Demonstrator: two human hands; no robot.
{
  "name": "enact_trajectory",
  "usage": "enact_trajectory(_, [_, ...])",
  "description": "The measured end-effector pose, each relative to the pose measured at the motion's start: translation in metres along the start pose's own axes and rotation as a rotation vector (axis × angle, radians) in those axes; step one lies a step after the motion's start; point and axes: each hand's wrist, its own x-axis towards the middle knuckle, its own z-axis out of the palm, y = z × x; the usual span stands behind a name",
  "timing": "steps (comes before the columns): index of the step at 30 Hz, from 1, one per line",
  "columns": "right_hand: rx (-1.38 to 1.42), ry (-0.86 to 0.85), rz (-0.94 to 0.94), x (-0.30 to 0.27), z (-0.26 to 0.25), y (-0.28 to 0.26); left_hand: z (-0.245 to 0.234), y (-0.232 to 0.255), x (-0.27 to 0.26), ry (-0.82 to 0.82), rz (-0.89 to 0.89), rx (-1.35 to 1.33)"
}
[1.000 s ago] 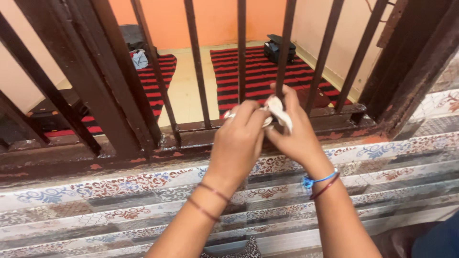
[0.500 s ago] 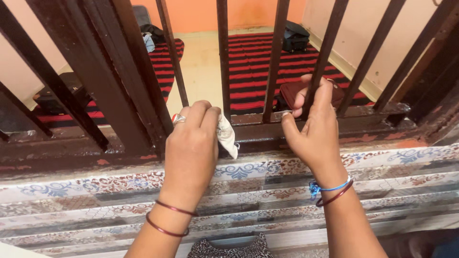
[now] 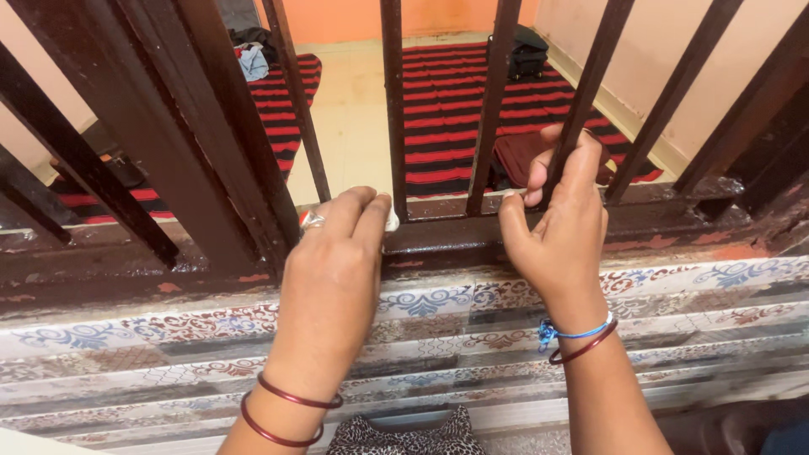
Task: The person wipes the vertical metal bars of a window with a white cloth, cleaning each bar and the horizontal base frame.
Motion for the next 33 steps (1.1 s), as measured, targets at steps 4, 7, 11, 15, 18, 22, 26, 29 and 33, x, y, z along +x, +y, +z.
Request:
enact_trajectory(4, [0.042, -0.029, -0.037, 0.000, -0.004, 0.000, -0.005, -0.002, 0.001, -0.038, 0.024, 0.002])
enact_trajectory(7, [0.067, -0.066, -0.018, 0.002, -0.009, 0.000, -0.009, -0.001, 0.002, -0.019, 0.034, -0.012])
enact_trajectory(11, [0.105, -0.104, -0.093, 0.007, -0.017, 0.005, -0.017, 0.007, 0.002, -0.050, 0.054, -0.039])
enact_trajectory(15, [0.189, -0.127, -0.095, 0.006, -0.024, 0.010, -0.012, 0.024, 0.000, -0.018, 0.175, -0.104])
enact_trajectory(18, [-0.209, 0.099, -0.358, 0.001, -0.038, 0.009, 0.006, 0.031, 0.010, 0.026, 0.209, -0.053])
enact_trajectory(22, [-0.079, 0.225, -0.268, 0.005, -0.057, 0.012, 0.029, 0.038, 0.025, -0.045, 0.188, 0.078])
enact_trajectory(26, [-0.152, 0.153, -0.314, 0.027, -0.050, 0.026, 0.036, 0.039, 0.025, -0.062, 0.137, 0.072])
enact_trajectory(29, [0.077, 0.073, -0.053, 0.032, -0.041, 0.033, 0.036, 0.038, 0.025, -0.057, 0.144, 0.072])
enact_trajectory(33, [0.014, 0.079, -0.054, 0.025, -0.037, 0.048, 0.036, 0.042, 0.024, -0.044, 0.174, 0.120])
